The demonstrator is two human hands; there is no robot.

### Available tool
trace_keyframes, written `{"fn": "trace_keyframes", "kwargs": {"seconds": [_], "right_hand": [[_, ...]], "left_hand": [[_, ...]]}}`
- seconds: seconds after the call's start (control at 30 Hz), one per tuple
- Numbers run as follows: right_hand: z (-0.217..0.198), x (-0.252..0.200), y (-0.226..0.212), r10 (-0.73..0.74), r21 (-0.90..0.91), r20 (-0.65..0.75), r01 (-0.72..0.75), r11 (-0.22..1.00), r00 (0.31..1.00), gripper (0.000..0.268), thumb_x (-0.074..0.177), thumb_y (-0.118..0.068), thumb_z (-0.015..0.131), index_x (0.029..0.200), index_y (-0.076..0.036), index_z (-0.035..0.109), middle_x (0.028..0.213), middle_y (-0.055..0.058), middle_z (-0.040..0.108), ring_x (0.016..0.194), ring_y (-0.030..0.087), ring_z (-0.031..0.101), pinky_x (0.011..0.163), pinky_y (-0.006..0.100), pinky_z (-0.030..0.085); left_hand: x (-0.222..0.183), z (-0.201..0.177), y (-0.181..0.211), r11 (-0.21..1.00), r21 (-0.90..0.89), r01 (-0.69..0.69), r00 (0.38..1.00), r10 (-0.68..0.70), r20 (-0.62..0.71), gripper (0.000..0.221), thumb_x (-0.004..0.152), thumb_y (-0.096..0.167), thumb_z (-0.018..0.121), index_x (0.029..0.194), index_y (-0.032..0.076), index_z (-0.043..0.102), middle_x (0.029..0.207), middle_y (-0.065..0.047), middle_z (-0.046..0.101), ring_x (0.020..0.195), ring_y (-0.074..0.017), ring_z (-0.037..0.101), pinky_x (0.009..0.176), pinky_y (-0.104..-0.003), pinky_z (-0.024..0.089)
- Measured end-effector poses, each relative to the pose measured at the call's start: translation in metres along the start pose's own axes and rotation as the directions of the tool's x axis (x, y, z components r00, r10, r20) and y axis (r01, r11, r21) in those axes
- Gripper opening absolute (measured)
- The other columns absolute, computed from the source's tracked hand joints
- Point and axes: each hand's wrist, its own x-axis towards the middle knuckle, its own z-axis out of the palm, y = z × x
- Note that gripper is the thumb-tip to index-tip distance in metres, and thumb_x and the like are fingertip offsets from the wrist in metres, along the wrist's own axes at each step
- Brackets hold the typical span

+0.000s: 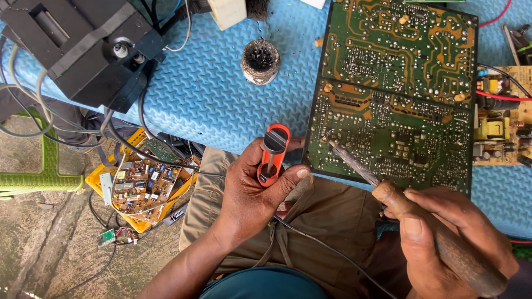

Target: Desoldering components from a circuit board using a soldering iron and a desoldering pump

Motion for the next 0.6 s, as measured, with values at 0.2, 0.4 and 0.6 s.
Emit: {"fn": "trace_keyframes", "kwargs": {"seconds": [0.2,0.4,0.6], "right_hand": [[-0.006,0.002,0.001,0.004,-0.051,0.091,0.000,0.999,0.996,0.042,0.092,-0.026,0.053,0.117,0.008,0.060,0.099,0.016,0.075,0.107,0.024,0.068,0.101,0.035,0.050],[0.001,0.001,-0.028,0.030,0.022,-0.046,-0.029,0.999,0.998,0.034,0.094,-0.013,0.056,0.117,0.010,0.061,0.112,0.025,0.070,0.093,0.027,0.077,0.084,0.032,0.058],[0.000,0.002,-0.030,0.018,0.014,-0.056,-0.017,1.000,0.998,0.034,0.095,-0.014,0.054,0.118,0.010,0.061,0.108,0.024,0.072,0.091,0.024,0.076,0.084,0.031,0.057]], "left_hand": [[-0.001,0.000,0.000,1.000,-0.021,0.000,1.000,0.000,-0.006,0.026,0.092,0.019,0.079,0.115,0.011,0.069,0.078,0.008,0.040,0.067,-0.0049,0.035,0.058,-0.022,0.034],[0.000,0.000,-0.001,1.000,0.028,-0.006,1.000,0.006,-0.020,0.022,0.091,0.020,0.080,0.108,0.012,0.068,0.080,0.007,0.046,0.072,-0.0059,0.039,0.064,-0.023,0.038],[-0.001,0.000,-0.001,0.999,0.028,0.028,0.999,-0.027,-0.027,0.021,0.090,0.020,0.082,0.098,0.014,0.064,0.076,0.008,0.039,0.070,-0.0067,0.035,0.062,-0.023,0.036]]}}
